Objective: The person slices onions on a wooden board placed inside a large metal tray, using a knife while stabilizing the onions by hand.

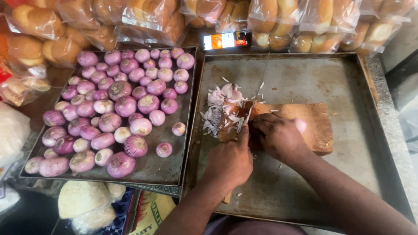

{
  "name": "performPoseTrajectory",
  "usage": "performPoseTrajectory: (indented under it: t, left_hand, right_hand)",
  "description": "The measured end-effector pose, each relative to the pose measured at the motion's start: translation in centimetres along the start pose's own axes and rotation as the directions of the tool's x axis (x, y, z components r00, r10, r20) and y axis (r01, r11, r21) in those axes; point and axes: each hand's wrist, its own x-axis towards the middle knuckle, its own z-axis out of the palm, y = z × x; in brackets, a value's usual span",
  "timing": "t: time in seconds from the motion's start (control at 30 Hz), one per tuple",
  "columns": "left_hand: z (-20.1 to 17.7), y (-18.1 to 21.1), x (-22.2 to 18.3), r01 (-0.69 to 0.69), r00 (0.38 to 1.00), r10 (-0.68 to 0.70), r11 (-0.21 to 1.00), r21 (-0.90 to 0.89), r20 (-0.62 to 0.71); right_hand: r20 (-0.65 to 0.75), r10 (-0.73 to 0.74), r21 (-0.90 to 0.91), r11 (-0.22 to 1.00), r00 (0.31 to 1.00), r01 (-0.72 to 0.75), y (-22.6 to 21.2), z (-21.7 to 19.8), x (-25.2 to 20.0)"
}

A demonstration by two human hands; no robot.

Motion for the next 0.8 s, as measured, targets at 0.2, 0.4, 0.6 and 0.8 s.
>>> performPoseTrajectory:
  t: [0.2,0.4,0.6,0.8]
  left_hand:
    - [0.4,-0.1,-0.3,0.012,0.999,-0.013,1.0,0.019,0.048]
    - [-0.1,-0.2,-0.3,0.006,0.999,-0.005,1.0,-0.021,0.054]
    - [0.5,-0.1,0.6,-0.01,0.999,0.007,0.999,0.051,0.052]
    - [-1.4,-0.6,-1.6,-0.11,0.976,0.098,0.992,-0.055,-0.194]
  right_hand:
    - [-0.107,-0.063,0.038,0.997,0.992,0.067,0.5,0.9,-0.3]
    - [-0.005,0.03,0.025,0.999,1.0,-0.03,0.2,0.5,-0.3]
    - [0.001,-0.04,-0.041,0.998,0.999,0.04,-0.4,-0.6,0.0]
    - [0.032,0.291,-0.011,0.957,0.956,-0.291,1.0,-5.7,0.2]
